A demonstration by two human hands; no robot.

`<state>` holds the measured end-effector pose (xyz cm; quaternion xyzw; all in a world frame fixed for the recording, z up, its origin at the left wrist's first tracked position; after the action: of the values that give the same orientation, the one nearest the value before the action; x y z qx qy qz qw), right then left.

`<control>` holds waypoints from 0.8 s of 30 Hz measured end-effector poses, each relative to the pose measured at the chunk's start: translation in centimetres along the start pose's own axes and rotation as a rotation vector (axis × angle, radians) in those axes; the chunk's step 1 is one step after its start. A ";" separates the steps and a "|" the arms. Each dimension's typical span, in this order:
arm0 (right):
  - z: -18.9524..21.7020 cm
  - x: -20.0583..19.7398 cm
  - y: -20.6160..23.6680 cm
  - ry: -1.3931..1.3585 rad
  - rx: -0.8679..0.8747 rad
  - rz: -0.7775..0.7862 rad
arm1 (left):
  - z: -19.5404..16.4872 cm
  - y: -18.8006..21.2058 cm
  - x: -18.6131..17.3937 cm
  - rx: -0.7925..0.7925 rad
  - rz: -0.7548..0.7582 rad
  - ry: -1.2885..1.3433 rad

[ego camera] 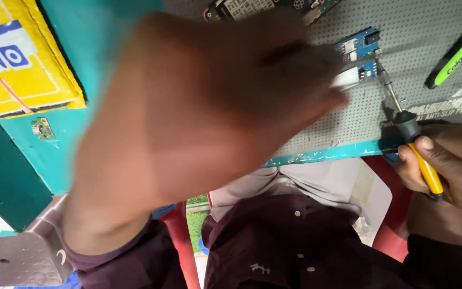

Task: The person uses a soldering iron to work on a small blue circuit board placed on a workbench. They hold the board with one hand while applying the soldering iron with the other, moving between different components on the board throughout the video.

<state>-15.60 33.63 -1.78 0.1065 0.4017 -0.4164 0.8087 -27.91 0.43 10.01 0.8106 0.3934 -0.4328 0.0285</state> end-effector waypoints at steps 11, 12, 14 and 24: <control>-0.2 0.1 -0.4 -0.048 0.063 0.108 | -0.7 -0.3 8.1 -0.034 -0.144 -0.425; 0.3 0.0 -0.5 -0.019 0.030 0.065 | -0.8 -0.5 7.9 -0.031 -0.138 -0.433; 1.0 -0.2 -0.5 0.058 0.000 -0.032 | -0.9 -0.9 7.4 -0.030 -0.138 -0.432; 0.9 -0.1 0.0 0.073 0.058 -0.105 | -0.9 -1.2 7.2 -0.061 -0.130 -0.474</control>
<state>-15.13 33.26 -1.11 0.1240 0.4238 -0.4655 0.7671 -25.81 6.01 5.65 0.6580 0.4400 -0.5999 0.1164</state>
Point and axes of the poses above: each hand's wrist, its own y-axis away from the middle knuckle, its own x-axis out of the palm, z = x × y, the point moved 8 cm from there along -y, towards the middle knuckle, and after that the axes turned 4 degrees about z, right-handed, at the moved point
